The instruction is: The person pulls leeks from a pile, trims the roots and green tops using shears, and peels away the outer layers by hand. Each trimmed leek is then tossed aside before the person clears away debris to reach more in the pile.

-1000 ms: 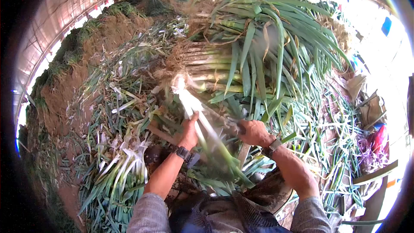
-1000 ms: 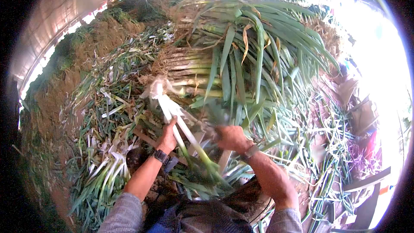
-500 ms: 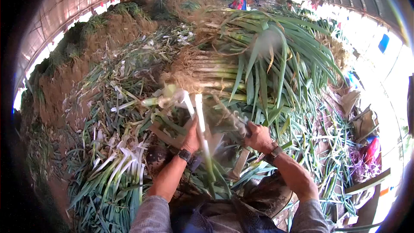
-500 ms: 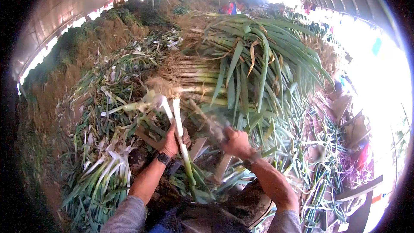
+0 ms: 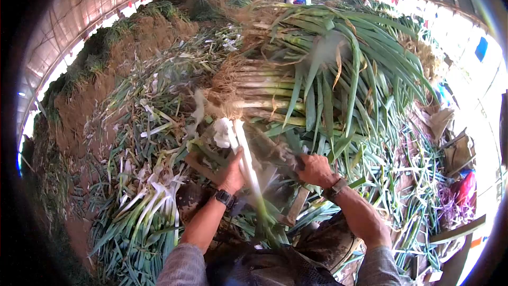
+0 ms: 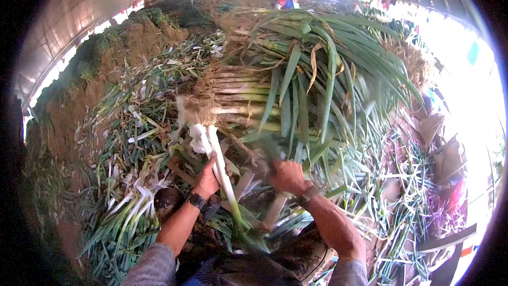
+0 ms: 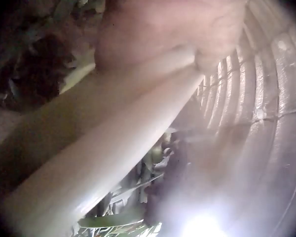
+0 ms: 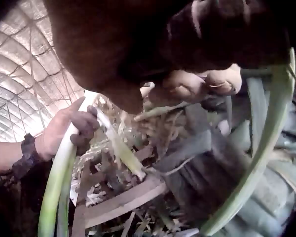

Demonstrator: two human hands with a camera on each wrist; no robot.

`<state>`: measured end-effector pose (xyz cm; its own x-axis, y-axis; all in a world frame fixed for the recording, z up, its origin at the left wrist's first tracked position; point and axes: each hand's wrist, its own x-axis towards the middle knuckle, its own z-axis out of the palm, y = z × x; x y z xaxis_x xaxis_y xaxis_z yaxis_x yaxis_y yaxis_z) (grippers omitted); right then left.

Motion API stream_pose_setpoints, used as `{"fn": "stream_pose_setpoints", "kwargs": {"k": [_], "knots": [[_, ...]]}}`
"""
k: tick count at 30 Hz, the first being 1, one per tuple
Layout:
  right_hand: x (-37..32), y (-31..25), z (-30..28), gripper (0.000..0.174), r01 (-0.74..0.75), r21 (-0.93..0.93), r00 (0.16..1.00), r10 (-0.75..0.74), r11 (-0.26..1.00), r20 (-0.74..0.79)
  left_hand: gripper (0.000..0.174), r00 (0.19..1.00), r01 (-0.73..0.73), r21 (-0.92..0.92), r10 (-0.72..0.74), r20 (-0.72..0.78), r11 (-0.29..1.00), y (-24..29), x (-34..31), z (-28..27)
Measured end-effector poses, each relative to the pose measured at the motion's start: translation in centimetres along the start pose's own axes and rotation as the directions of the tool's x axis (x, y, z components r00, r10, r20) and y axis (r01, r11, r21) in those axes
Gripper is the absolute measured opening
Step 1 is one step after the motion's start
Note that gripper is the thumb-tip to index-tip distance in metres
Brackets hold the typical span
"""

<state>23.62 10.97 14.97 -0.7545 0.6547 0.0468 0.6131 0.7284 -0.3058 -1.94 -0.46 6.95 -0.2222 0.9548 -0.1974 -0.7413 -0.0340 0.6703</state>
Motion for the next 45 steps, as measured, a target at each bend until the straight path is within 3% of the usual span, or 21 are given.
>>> {"fn": "stream_pose_setpoints", "kwargs": {"k": [3,4,7,11,15,17,19,23,26,28,31,32,35,36,38,41,43,45], "knots": [[0.0,0.1,-0.3,0.038,0.004,0.024,0.998,-0.003,1.000,-0.056,0.041,0.991,-0.032,0.071,0.041,-0.126,0.997,0.0,-0.8,1.3],[0.1,0.6,0.3,0.037,0.036,0.025,0.997,-0.034,0.999,-0.076,0.038,0.998,0.038,-0.004,-0.038,-0.045,0.999,0.0,-0.8,1.1],[0.0,1.6,1.0,0.036,0.073,0.014,0.993,-0.071,0.997,-0.099,0.034,0.999,0.033,-0.027,-0.032,0.028,0.999,-0.2,-0.7,1.2],[-0.2,0.9,0.1,0.034,0.038,-0.015,0.986,-0.040,0.999,-0.160,0.032,0.998,0.027,0.040,-0.025,-0.056,0.999,-1.2,-0.2,0.1],[-0.4,0.9,1.2,0.033,0.069,-0.058,0.997,-0.071,0.996,-0.027,0.030,0.994,0.091,0.021,-0.092,0.065,0.996,-0.2,-1.2,1.4],[-0.5,0.8,1.0,0.032,0.073,-0.066,0.997,-0.072,0.995,0.018,0.029,0.998,0.055,0.025,-0.056,0.036,0.998,-0.1,-1.5,1.9],[-0.9,0.1,0.4,0.032,0.107,0.018,0.983,-0.103,0.994,-0.149,0.031,0.998,0.052,-0.009,-0.052,-0.027,0.999,0.0,-1.6,1.7],[-0.7,-1.0,0.0,0.034,0.032,0.100,0.999,-0.029,0.994,-0.034,0.031,0.997,0.040,0.079,-0.035,-0.066,0.996,0.4,-1.9,1.8],[-0.7,-1.2,0.5,0.035,-0.006,-0.024,0.998,0.007,1.000,0.055,0.032,0.991,0.010,0.108,0.004,-0.131,0.994,-0.7,-1.2,0.3],[-0.8,-1.8,0.1,0.034,0.068,0.111,0.995,-0.059,0.991,-0.082,0.031,0.979,-0.079,0.163,0.107,-0.173,0.984,-1.3,-0.9,0.4],[-1.0,-3.0,0.3,0.033,0.199,0.080,0.976,-0.189,0.977,-0.110,0.031,0.978,-0.011,0.187,0.049,-0.202,0.982,-1.0,-1.2,0.0],[-0.7,-3.3,0.5,0.033,0.093,0.073,0.996,-0.092,0.993,-0.020,0.032,0.971,0.020,0.192,0.027,-0.239,0.981,-0.7,-1.2,-0.1],[-0.5,-3.8,-0.2,0.019,0.110,0.108,0.991,-0.100,0.988,-0.094,0.033,0.973,-0.013,0.194,0.056,-0.222,0.981,-1.5,-0.4,-1.1],[-0.2,-3.5,0.4,0.019,0.113,0.106,0.990,-0.103,0.988,-0.093,0.035,0.973,-0.084,0.203,0.124,-0.194,0.976,-1.8,-0.4,-1.1],[0.2,-2.7,2.2,0.033,0.102,0.026,0.994,-0.103,0.994,0.024,0.035,0.972,-0.048,0.217,0.095,-0.213,0.975,-1.7,-0.5,-0.8],[0.5,-2.6,1.4,0.033,-0.009,0.023,0.999,0.009,1.000,0.037,0.035,0.969,-0.031,0.220,0.084,-0.234,0.975,-1.3,-1.3,0.4],[0.3,-2.1,1.7,0.034,0.031,0.042,1.000,-0.031,0.999,-0.002,0.035,0.964,-0.061,0.202,0.110,-0.243,0.977,-1.0,-0.7,-0.3],[-0.1,-1.6,1.9,0.034,0.071,0.064,0.997,-0.069,0.995,-0.033,0.040,0.980,-0.099,0.157,0.124,-0.157,0.983,-0.4,0.1,-1.6]]}}
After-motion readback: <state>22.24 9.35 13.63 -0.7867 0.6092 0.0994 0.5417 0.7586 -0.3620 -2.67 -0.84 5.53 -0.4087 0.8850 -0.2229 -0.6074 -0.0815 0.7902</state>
